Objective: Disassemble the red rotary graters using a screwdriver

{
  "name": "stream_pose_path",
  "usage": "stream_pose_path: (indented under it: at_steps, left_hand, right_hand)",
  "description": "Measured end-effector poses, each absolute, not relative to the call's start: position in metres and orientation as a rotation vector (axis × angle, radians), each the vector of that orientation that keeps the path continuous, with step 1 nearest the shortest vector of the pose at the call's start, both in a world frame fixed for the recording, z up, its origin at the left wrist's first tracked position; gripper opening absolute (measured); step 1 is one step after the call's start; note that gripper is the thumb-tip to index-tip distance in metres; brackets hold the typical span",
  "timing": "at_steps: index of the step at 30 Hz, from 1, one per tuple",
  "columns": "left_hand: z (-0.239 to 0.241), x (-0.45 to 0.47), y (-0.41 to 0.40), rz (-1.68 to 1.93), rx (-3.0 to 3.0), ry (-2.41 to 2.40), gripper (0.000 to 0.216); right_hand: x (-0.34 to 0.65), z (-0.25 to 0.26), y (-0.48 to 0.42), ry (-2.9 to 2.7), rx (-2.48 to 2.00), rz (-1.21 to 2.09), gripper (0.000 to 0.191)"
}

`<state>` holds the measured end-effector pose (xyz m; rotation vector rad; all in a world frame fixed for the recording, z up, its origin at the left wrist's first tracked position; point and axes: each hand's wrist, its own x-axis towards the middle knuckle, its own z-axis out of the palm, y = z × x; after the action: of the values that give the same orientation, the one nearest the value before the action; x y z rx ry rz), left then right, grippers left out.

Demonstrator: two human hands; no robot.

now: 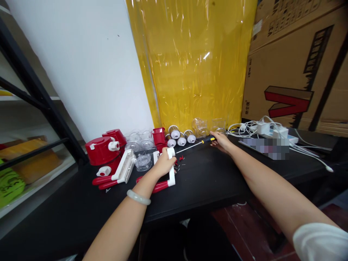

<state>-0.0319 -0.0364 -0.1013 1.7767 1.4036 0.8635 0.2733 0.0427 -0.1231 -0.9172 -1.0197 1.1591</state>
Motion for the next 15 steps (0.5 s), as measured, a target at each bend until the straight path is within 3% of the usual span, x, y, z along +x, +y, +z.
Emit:
stream_pose_path:
  at_steps: [7, 12, 15]
  left_hand:
    - [-0.101, -0.032, -0.036, 0.871, 1.801, 1.426, 0.043]
    - [-0.101, -0.031, -0.037, 0.882, 1.778, 1.409, 0.043]
    - [-0.1, -0.03, -0.038, 0.88, 1.764, 1.411, 0.044]
  right_hand:
    - [0.274, -0.116, 0.036, -0.908, -0.801, 1.266, 0.017]
    - [0.275, -0.112, 0.032, -0.891, -0.731, 1.328, 0.02]
    - [0.274, -0.113, 0.032, -0.92, -0.76, 1.312, 0.031]
